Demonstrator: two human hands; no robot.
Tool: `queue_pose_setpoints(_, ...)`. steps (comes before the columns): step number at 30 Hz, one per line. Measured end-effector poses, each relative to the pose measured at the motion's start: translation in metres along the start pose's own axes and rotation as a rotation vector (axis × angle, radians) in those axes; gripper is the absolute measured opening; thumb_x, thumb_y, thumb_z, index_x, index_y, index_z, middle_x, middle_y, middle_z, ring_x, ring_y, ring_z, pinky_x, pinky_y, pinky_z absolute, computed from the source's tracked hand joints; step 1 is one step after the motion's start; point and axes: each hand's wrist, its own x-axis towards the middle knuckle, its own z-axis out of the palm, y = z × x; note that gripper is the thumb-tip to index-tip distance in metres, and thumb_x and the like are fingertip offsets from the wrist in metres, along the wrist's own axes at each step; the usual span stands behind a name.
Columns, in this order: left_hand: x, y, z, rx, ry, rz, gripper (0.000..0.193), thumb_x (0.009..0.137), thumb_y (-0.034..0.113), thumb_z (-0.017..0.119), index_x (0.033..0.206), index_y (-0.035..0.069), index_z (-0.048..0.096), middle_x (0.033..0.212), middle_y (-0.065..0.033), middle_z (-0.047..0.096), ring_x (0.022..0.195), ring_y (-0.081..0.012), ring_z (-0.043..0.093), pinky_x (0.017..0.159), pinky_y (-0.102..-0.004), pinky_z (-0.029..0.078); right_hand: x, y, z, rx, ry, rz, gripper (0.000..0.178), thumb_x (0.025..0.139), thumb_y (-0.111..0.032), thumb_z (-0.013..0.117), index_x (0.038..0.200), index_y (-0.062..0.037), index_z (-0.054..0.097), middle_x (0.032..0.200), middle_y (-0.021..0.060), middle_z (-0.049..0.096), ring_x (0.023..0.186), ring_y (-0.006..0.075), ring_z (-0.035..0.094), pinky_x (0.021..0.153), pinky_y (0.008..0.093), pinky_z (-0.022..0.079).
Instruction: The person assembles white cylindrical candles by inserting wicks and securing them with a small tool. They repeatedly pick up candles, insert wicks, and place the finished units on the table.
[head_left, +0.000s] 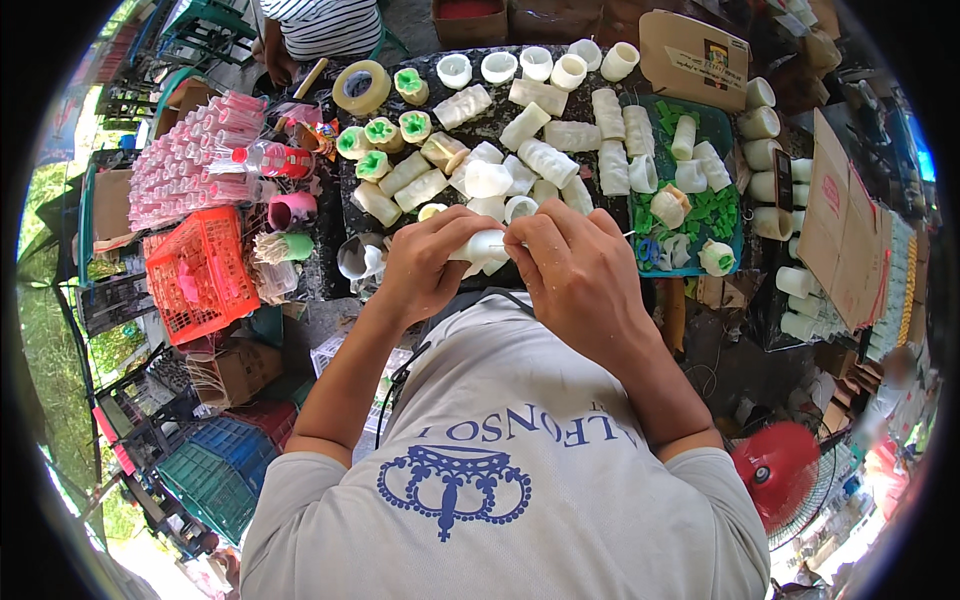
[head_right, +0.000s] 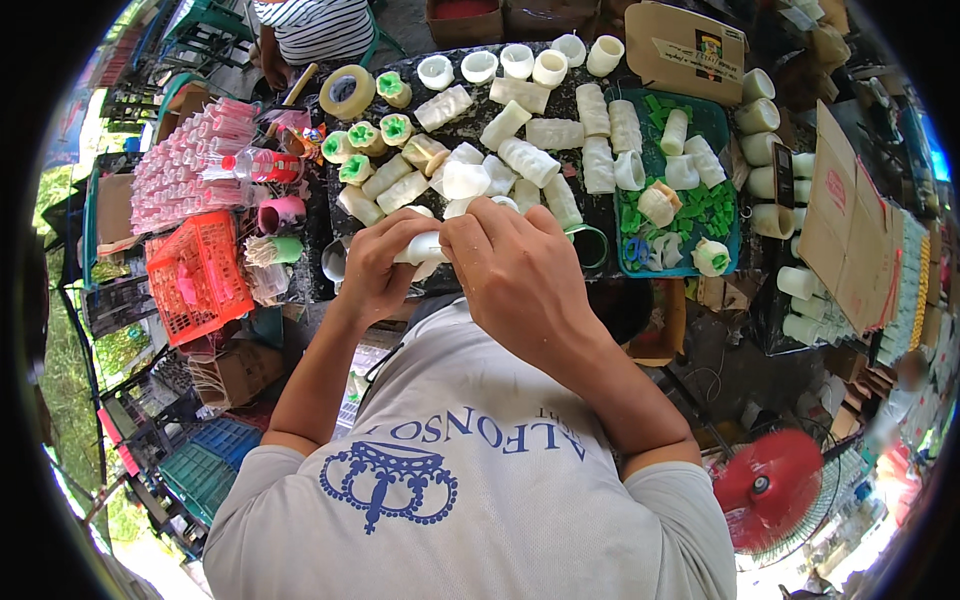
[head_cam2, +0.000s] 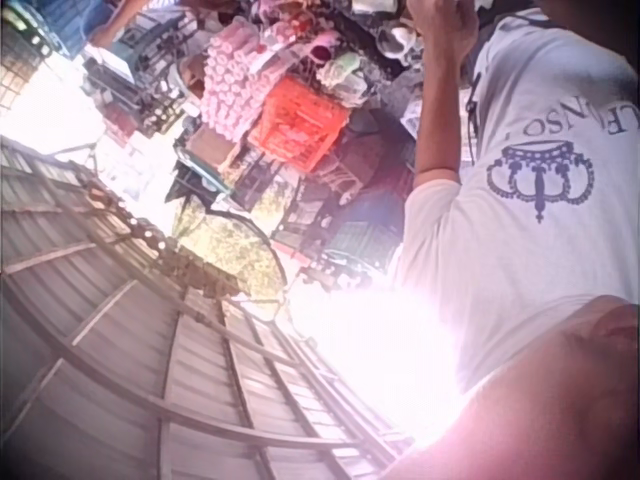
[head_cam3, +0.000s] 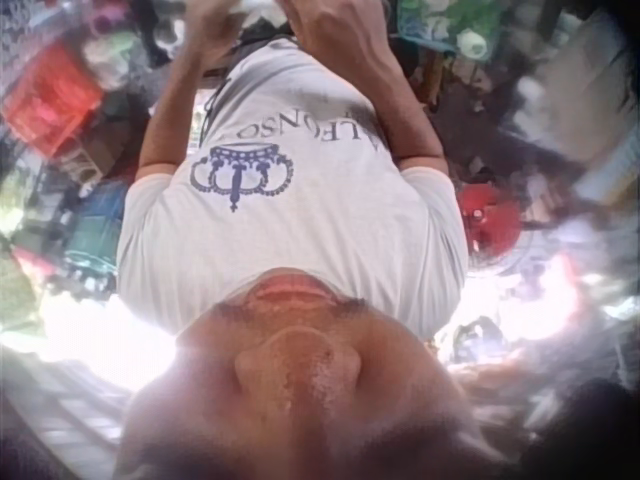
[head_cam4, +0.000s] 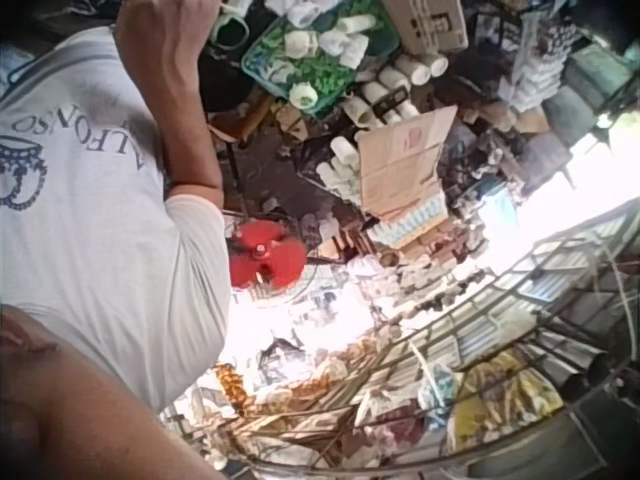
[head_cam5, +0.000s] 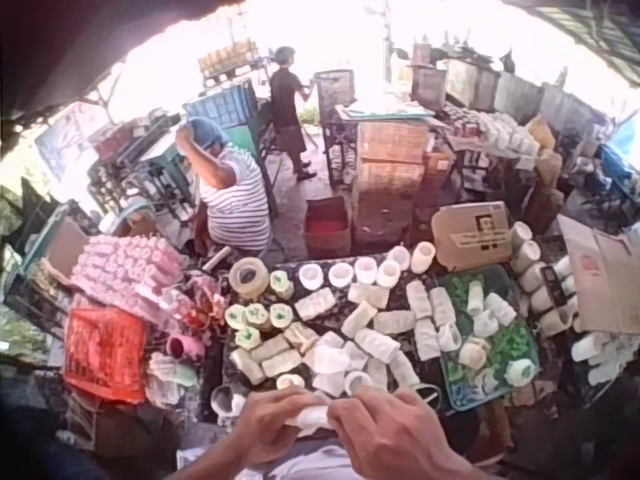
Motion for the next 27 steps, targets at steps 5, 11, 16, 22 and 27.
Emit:
queue_pose_setpoints(5,-0.003,-0.004,-0.001,0.014,-0.004,-0.014,0.053,0.071,-0.008,0.064,0.120,0.012,0.070,0.106,-0.0108,0.073,0.091,-0.0369,0.073,0.077,-0.0425,0.058,0.000,0.000,-0.002,-0.049,-0.044,-0.010,0.008,0.092,-0.010,0.067,0.098,-0.0071,0.064,0.088,0.0043,0.062,0.084,0.0215,0.065,0.073,0.0363,0.042)
queue_pose_setpoints(11,-0.004,0.000,-0.007,0.080,-0.035,-0.019,0.056,0.071,-0.006,0.068,0.124,0.014,0.069,0.108,-0.0096,0.072,0.091,-0.0356,0.072,0.076,-0.0425,0.058,0.000,-0.002,-0.001,-0.069,-0.060,-0.006,0.008,0.090,-0.010,0.067,0.096,-0.0070,0.064,0.086,0.0044,0.060,0.082,0.0214,0.065,0.072,0.0367,0.042)
queue_pose_setpoints(16,-0.004,0.003,-0.010,0.149,-0.062,0.023,0.057,0.071,-0.003,0.067,0.126,0.011,0.067,0.107,-0.0146,0.072,0.092,-0.0385,0.072,0.077,-0.0428,0.059,0.001,-0.002,0.001,-0.089,-0.078,-0.029,0.008,0.088,-0.011,0.069,0.091,-0.0076,0.063,0.082,0.0039,0.058,0.076,0.0209,0.064,0.071,0.0368,0.041)
queue_pose_setpoints(22,-0.001,0.015,-0.014,0.292,-0.116,0.093,0.060,0.075,0.014,0.078,0.133,0.012,0.063,0.116,-0.0113,0.070,0.106,-0.0349,0.068,0.089,-0.0459,0.053,0.003,0.000,0.000,-0.117,-0.086,-0.073,0.009,0.081,-0.012,0.072,0.085,-0.0080,0.065,0.080,0.0036,0.058,0.076,0.0205,0.064,0.071,0.0364,0.042)
queue_pose_setpoints(27,0.000,0.020,-0.004,0.323,-0.140,0.116,0.059,0.085,0.034,0.080,0.134,0.009,0.058,0.118,-0.0091,0.066,0.105,-0.0303,0.065,0.090,-0.0438,0.045,-0.001,0.009,0.017,-0.104,-0.096,-0.121,0.012,0.078,-0.014,0.074,0.085,-0.0080,0.067,0.081,0.0041,0.063,0.076,0.0212,0.066,0.072,0.0371,0.043)
